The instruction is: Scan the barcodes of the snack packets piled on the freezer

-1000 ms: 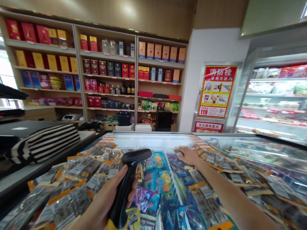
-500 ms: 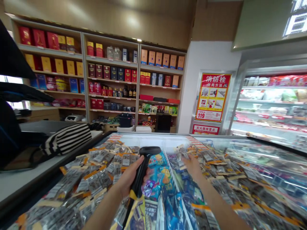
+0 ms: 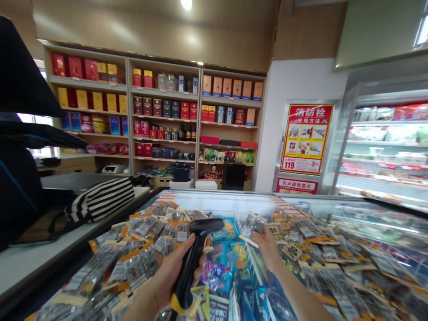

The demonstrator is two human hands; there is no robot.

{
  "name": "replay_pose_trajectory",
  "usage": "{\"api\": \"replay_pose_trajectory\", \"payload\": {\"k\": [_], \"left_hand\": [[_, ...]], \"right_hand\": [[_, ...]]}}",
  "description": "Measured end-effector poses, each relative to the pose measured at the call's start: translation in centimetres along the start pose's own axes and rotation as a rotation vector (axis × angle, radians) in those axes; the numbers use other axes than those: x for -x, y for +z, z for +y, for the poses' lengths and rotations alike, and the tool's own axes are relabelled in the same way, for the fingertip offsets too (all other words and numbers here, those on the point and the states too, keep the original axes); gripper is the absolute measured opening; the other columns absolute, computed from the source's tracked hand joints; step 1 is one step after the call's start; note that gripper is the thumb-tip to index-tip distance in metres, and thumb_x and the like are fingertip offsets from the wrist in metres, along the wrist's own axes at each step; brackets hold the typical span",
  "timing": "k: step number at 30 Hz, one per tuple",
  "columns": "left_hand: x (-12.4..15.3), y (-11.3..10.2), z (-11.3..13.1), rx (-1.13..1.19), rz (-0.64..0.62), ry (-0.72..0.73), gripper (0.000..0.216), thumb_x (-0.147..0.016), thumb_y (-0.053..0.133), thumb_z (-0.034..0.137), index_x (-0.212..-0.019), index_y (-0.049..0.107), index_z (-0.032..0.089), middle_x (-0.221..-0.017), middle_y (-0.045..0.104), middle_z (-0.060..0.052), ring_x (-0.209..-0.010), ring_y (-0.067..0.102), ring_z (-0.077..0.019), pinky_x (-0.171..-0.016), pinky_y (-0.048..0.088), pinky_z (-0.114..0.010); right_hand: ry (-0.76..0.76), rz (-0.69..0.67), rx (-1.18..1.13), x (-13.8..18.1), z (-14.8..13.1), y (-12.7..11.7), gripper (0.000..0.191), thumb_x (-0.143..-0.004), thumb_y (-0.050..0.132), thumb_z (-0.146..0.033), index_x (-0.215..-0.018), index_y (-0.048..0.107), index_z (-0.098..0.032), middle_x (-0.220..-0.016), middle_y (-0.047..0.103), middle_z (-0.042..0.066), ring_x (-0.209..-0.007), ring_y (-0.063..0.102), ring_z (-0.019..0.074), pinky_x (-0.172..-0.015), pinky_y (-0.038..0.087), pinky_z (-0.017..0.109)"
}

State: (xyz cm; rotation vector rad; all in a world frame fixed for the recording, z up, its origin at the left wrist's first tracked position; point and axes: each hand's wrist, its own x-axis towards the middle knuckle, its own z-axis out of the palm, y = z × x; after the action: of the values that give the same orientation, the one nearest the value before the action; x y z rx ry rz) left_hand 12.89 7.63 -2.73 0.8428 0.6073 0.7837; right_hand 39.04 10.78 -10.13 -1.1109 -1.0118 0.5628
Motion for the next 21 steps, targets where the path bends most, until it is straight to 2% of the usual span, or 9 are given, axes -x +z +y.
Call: {"api": "replay_pose_trajectory", "payload": {"k": [8, 13, 21], "left_hand": [[1.6, 1.1, 0.0, -0.065, -0.083, -0.048, 0.035, -0.074, 0.042, 0.046, -0.067, 0.053, 0.014, -0.052, 0.049, 0.0, -0.038, 0.04, -0.0058, -0.038, 0.031, -0.018], [2.1, 1.7, -0.1, -0.107, -0.037, -0.005, 0.034, -0.073, 0.045, 0.045, -0.066, 0.054, 0.014, -0.054, 0.05, 0.0, -0.037, 0.039, -0.0054, -0.036, 0.03, -0.018], [2.5, 2.2, -0.2, -0.143, -0.021, 0.042, 0.034, -0.071, 0.048, 0.044, -0.061, 0.055, 0.012, -0.053, 0.05, -0.001, -0.038, 0.04, -0.0052, -0.036, 0.03, -0.018]], "right_hand": [[-0.008, 0.026, 0.068, -0.2, -0.1, 0.4, 0.033, -0.061, 0.055, -0.029, -0.091, 0.055, -0.015, -0.087, 0.063, 0.006, -0.081, 0.056, 0.0199, -0.073, 0.041, 0.032], [-0.02, 0.025, 0.096, -0.4, -0.7, 0.4, 0.031, -0.059, 0.054, -0.026, -0.089, 0.054, -0.015, -0.085, 0.063, 0.005, -0.081, 0.056, 0.0196, -0.074, 0.041, 0.031], [-0.048, 0.005, 0.167, -0.8, 0.9, 0.1, 0.031, -0.062, 0.051, -0.025, -0.092, 0.051, -0.014, -0.089, 0.062, 0.007, -0.081, 0.056, 0.0193, -0.076, 0.041, 0.033]]}}
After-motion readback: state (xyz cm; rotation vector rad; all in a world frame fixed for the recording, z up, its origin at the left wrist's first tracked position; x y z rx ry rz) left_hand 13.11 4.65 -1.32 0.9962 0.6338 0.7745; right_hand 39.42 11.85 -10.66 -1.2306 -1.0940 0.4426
